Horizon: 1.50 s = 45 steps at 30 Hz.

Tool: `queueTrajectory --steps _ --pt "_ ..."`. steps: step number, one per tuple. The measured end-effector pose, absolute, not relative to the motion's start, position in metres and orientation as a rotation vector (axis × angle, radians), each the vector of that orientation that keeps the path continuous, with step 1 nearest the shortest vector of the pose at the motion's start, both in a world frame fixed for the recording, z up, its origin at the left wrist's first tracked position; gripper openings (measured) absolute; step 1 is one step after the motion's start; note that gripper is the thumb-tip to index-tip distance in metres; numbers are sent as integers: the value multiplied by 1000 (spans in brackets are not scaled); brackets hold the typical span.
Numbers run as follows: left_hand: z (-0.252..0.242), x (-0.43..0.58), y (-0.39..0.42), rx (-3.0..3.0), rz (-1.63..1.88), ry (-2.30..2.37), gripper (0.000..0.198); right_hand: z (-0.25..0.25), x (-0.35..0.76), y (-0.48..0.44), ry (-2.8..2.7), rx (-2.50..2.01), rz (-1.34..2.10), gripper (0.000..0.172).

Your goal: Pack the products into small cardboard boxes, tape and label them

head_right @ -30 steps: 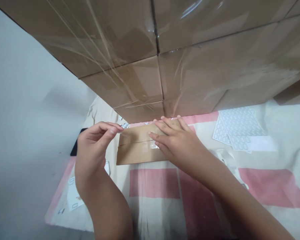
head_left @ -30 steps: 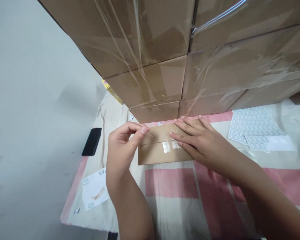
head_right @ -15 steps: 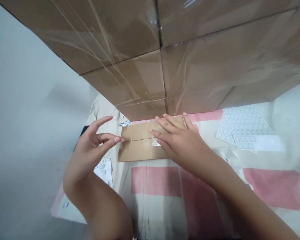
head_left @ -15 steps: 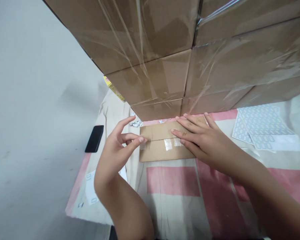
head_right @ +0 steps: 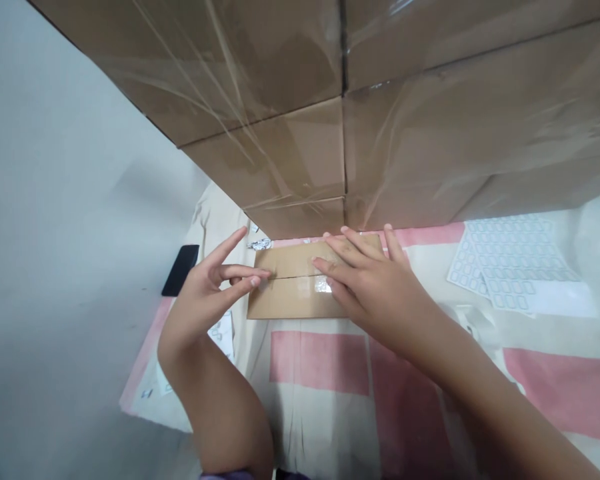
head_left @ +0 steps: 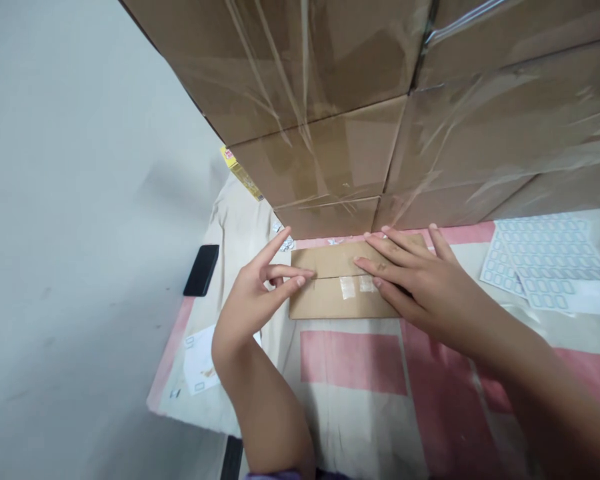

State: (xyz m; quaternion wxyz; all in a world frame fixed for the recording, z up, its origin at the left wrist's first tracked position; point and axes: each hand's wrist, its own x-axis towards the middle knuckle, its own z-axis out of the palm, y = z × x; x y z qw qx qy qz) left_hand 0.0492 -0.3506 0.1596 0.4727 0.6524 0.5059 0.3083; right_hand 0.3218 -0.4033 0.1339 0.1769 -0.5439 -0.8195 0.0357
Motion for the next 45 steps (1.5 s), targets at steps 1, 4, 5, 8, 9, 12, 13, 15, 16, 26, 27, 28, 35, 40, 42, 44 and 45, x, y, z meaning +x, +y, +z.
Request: queueTrajectory --steps 1,4,5,8,9,12,13,15,16,26,27,28,35,40,42,44,45 --pt "158 49 -349 1573 760 1242 85 133 322 -403 -2320 -1535 104 41" --pt "151 49 -343 1484 770 1239 91 131 323 -402 -2318 -1515 111 41" --pt "148 48 -341 1461 768 1229 93 130 324 -401 -2315 -1509 112 42" --pt "143 47 -336 1421 776 1188 94 130 323 -401 -2297 -1496 115 42" --pt "142 47 -335 1408 790 1176 94 130 323 -401 -2291 -1492 118 42" --pt "142 47 -335 1363 799 1153 93 131 322 -401 -2283 -1492 127 41" --pt "143 48 -335 1351 793 1150 93 132 322 -401 -2281 -1496 130 41" --pt "144 49 -335 1332 780 1159 95 133 322 -401 -2280 -1505 137 41" --pt "144 50 -335 1324 780 1171 96 133 321 -401 -2279 -1510 140 41" --pt "142 53 -333 1342 695 1128 101 133 321 -400 -2268 -1519 144 40" --pt "142 52 -333 1350 699 1125 101 133 321 -400 -2268 -1516 144 40" --pt "141 52 -333 1359 702 1120 100 133 321 -400 -2268 -1511 143 40" --pt "136 46 -335 1508 699 1119 93 131 322 -399 -2271 -1481 135 40" --pt "136 45 -335 1552 702 1096 90 130 323 -398 -2264 -1479 128 39" --pt "136 45 -335 1585 703 1090 89 130 323 -399 -2266 -1479 127 39" --pt "136 44 -334 1625 702 1100 87 129 323 -399 -2264 -1478 130 39" --pt "136 44 -334 1642 703 1113 86 129 323 -399 -2263 -1478 130 39"
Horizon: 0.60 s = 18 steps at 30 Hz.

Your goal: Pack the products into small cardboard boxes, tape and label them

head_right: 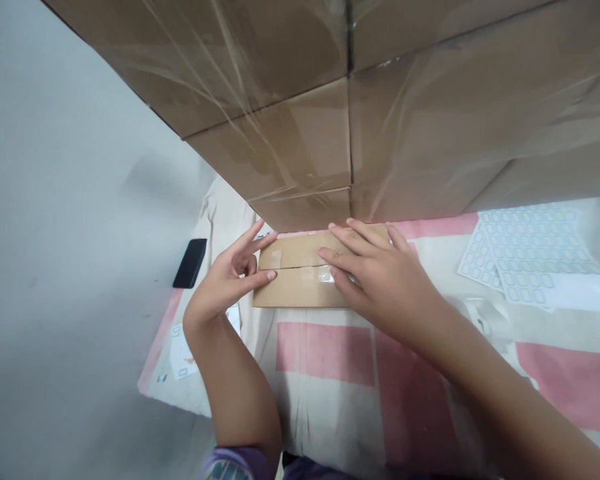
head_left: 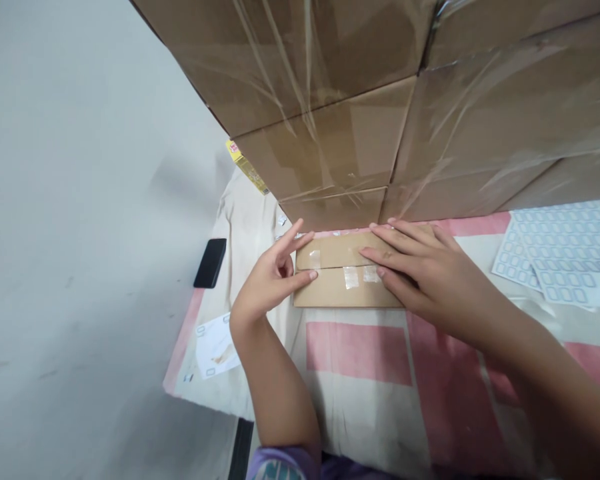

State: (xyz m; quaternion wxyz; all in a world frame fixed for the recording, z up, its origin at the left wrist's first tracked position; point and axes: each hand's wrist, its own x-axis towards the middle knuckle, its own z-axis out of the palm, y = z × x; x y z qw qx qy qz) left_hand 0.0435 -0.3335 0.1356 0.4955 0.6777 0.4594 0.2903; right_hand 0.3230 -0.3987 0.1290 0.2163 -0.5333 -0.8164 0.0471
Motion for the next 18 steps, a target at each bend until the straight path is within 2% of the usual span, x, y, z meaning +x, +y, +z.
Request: queueTrajectory --steps 10,18 --pt "134 44 -330 1615 438 1241 82 127 323 -398 -2247 -1458 115 38" --pt "132 54 -327 1598 540 1239 43 126 322 -398 -2243 -1478 101 38"
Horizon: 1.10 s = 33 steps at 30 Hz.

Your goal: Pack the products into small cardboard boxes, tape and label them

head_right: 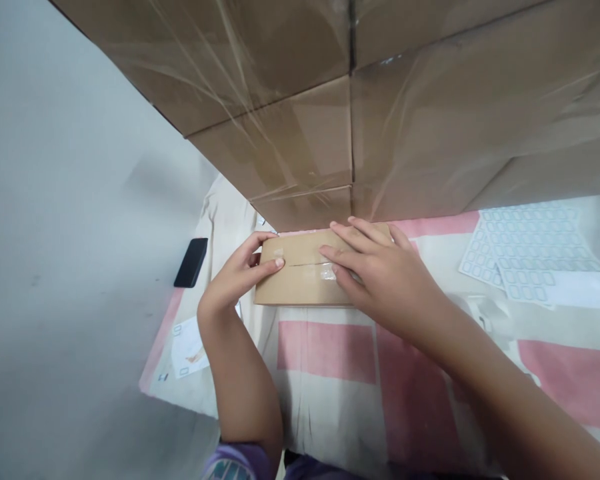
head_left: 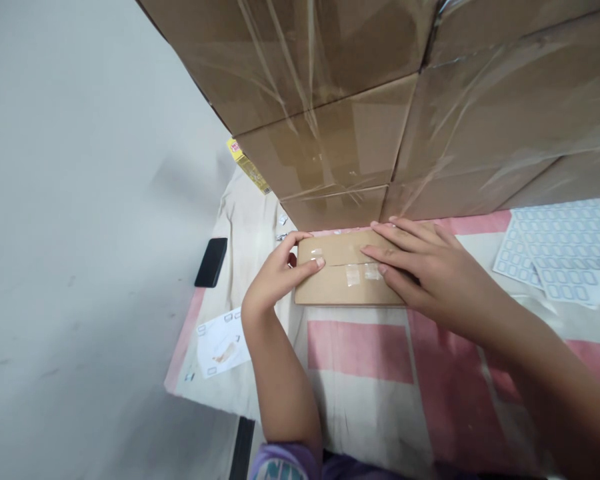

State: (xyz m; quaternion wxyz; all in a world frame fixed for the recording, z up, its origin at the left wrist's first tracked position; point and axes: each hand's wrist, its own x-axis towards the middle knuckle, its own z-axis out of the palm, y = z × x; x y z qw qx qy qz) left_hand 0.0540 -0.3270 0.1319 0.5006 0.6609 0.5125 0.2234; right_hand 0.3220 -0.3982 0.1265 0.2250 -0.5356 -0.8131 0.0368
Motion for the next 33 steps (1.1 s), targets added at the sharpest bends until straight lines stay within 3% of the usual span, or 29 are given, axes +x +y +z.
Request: queueTrajectory --steps 6,17,19,22,24,33 --pt "122 63 -321 1564 664 1246 27 128 320 -399 -2245 -1489 99 39" --pt "118 68 -318 1619 763 1274 22 128 319 -400 -2224 -1512 110 39" --pt "120 60 -320 1622 661 1187 31 128 318 -400 -2218 -1512 110 38" --pt "123 48 -322 1727 518 1045 68 129 318 -401 -2218 -1511 114 38" --pt "124 45 -323 1775 494 1041 73 129 318 -401 -2223 -1514 123 38" --pt "125 57 -321 1765 591 1136 32 130 317 -401 -2208 -1517 138 37"
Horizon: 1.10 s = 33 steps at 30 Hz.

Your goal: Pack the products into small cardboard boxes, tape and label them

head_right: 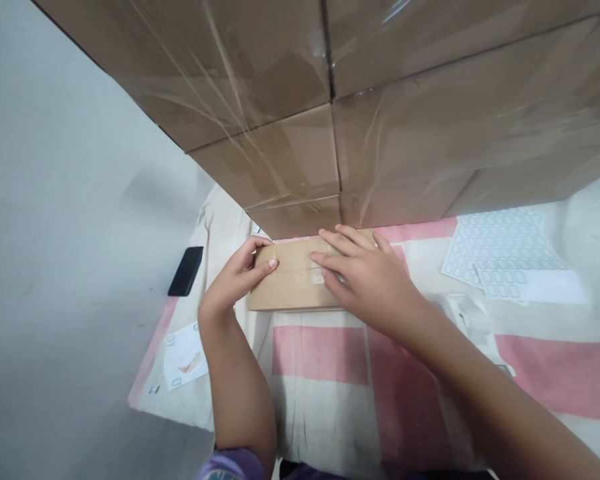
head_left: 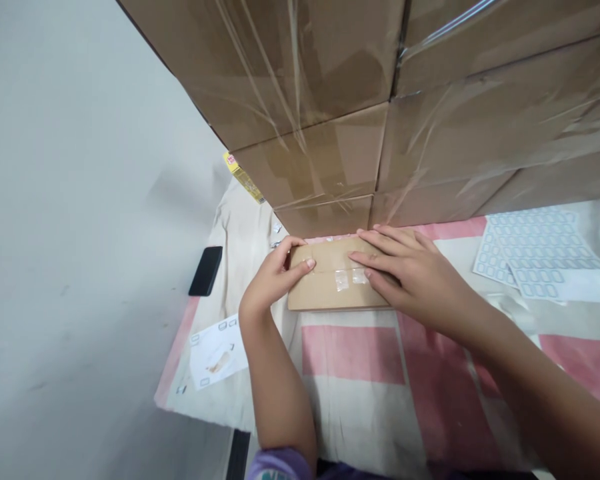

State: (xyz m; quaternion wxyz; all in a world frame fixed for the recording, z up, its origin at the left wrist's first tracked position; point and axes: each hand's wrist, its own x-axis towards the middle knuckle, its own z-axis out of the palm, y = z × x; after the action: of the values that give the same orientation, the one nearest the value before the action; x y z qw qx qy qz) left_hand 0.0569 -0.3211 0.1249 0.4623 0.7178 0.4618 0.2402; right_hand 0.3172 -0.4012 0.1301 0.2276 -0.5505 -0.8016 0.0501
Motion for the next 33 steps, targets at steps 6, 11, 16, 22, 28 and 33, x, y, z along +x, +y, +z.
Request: queueTrajectory --steps 6,11,16,22,28,33 --pt "122 63 -317 1846 670 1241 20 131 317 -402 -2205 -1531 157 37" --pt "123 56 -318 1755 619 1119 31 130 316 -401 -2186 -1533 172 36" --pt "123 40 -318 1752 488 1021 49 134 316 -403 -2170 -1549 197 36" --pt "123 42 -316 1740 482 1053 52 135 313 -401 -2123 -1573 270 37" --pt "127 46 -319 1699 495 1077 44 146 333 -406 -2141 -1559 409 59" --pt "136 54 -324 1814 448 1132 42 134 432 -427 -1979 -1807 412 76"
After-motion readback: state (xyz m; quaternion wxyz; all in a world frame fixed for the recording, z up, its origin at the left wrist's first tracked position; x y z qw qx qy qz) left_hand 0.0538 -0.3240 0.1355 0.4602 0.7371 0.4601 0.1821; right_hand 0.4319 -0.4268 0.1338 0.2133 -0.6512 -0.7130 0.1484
